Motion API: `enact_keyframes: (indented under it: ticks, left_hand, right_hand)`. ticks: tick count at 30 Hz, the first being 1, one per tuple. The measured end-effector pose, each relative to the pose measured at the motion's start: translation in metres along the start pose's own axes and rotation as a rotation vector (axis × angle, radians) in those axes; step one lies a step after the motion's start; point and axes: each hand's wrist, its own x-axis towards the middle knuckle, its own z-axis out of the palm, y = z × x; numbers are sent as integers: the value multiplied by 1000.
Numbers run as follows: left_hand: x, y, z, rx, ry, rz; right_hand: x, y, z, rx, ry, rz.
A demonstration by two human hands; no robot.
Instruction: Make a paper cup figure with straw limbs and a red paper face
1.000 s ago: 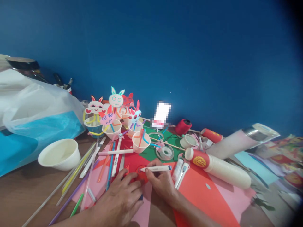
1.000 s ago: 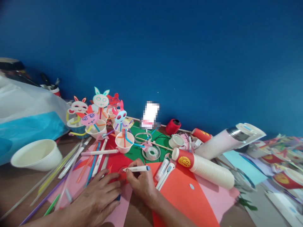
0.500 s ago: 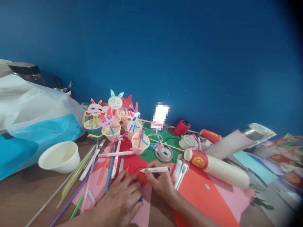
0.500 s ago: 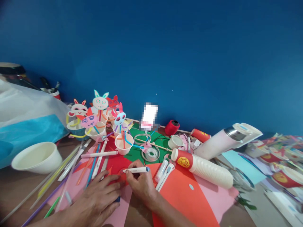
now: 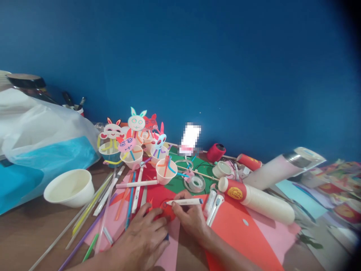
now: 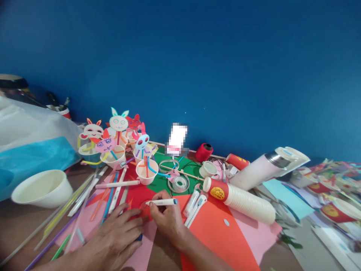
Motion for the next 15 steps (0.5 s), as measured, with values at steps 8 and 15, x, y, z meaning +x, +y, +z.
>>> enact_keyframes:
  ticks: [8, 15]
  left_hand:
    - [2, 1, 0, -23, 42, -9]
    - [-1, 0, 2, -13, 12, -9]
  right_hand:
    - [-1, 5, 0, -4, -10, -20]
    - [-2, 3, 0, -24, -20, -22]
